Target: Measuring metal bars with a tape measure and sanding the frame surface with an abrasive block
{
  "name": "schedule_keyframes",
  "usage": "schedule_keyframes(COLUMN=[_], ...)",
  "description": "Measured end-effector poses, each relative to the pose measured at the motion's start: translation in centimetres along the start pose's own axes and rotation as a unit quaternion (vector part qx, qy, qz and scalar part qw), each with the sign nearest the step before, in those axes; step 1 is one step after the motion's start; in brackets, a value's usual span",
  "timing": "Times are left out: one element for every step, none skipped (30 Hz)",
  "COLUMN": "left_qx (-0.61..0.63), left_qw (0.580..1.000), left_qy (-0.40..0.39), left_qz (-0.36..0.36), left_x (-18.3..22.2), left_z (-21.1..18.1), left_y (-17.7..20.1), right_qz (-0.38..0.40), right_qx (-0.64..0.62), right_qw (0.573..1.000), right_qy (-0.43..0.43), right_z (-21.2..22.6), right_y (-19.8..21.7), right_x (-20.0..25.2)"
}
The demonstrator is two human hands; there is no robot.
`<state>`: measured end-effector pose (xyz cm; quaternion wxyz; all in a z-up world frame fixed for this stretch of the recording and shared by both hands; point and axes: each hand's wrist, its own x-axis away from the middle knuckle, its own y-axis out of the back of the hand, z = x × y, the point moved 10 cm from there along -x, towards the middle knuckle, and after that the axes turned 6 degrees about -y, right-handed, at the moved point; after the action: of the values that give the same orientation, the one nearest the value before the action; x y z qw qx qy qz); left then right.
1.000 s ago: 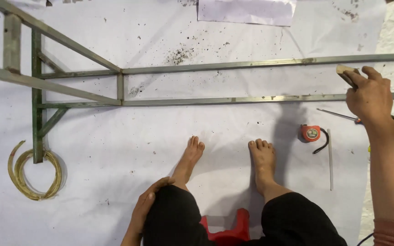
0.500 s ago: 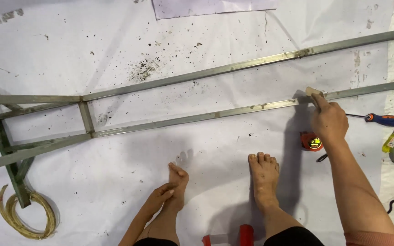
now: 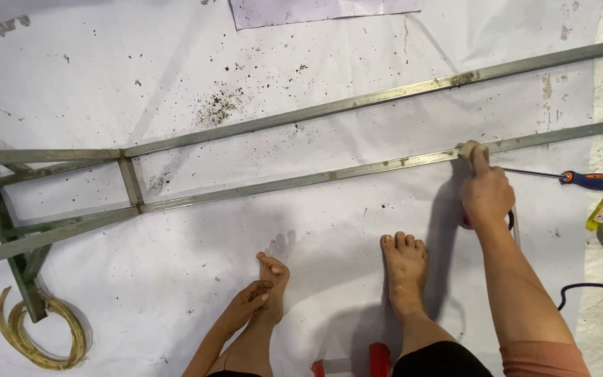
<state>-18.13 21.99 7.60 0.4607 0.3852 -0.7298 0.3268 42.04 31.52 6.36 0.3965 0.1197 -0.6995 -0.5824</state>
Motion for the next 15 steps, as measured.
schedule_keyframes(left_qx=[-0.005,-0.013,-0.013,-0.004,0.005,0.004,0.014,0.024,0.023,0.005,-0.013,-0.013,-0.024,-0.036,-0.036], left_qw=[1.000,1.000,1.000,1.000,1.000,1.000,0.999,0.999,0.999,1.000,1.000,1.000,1.000,0.999,0.999], left_qy=[-0.009,-0.020,-0.021,-0.023,-0.025,-0.024,-0.032,-0.039,-0.038,-0.026,-0.014,-0.014,-0.012,-0.010,-0.010], left_qz=[-0.001,0.003,0.007,0.007,0.007,0.005,0.013,0.023,0.022,0.012,0.002,0.005,0.000,-0.009,-0.010], left_x=[0.2,-0.1,-0.4,-0.6,-0.7,-0.8,-1.0,-1.1,-0.9,-1.1,-1.2,-1.5,-1.7,-1.7,-1.9], left_z=[-0.1,-0.6,-0.4,-0.2,0.0,0.3,0.4,0.5,0.7,1.1,1.6,1.5,1.5,1.5,1.3], left_y=[0.1,0.0,-0.1,0.0,0.1,0.2,0.1,-0.1,0.3,0.6,0.9,0.7,0.7,1.0,0.8], right_qz=[-0.006,-0.016,-0.018,0.002,0.023,0.024,-0.009,-0.042,-0.040,-0.044,-0.047,-0.048,-0.026,-0.003,-0.003], right_qx=[-0.002,-0.002,0.000,0.032,0.065,0.063,0.041,0.019,0.018,0.039,0.061,0.063,0.060,0.055,0.054], right_qw=[1.000,0.999,0.999,0.998,0.996,0.996,0.998,0.998,0.999,0.998,0.997,0.997,0.998,0.997,0.997], right_qy=[0.023,0.042,0.039,0.051,0.064,0.064,0.049,0.032,0.031,0.012,-0.007,-0.009,0.025,0.062,0.063], right_z=[0.7,0.9,1.6,3.1,4.4,3.1,1.4,-0.5,-0.9,-1.9,-3.0,-1.8,0.1,2.5,1.7], right_y=[0.1,0.4,0.7,0.2,-0.3,-0.2,0.6,1.3,1.2,1.4,1.5,1.7,1.3,0.8,0.5], right_x=[0.4,0.6,1.3,1.9,2.6,1.7,0.6,-0.3,-0.9,-1.7,-2.5,-1.2,0.1,1.6,0.8])
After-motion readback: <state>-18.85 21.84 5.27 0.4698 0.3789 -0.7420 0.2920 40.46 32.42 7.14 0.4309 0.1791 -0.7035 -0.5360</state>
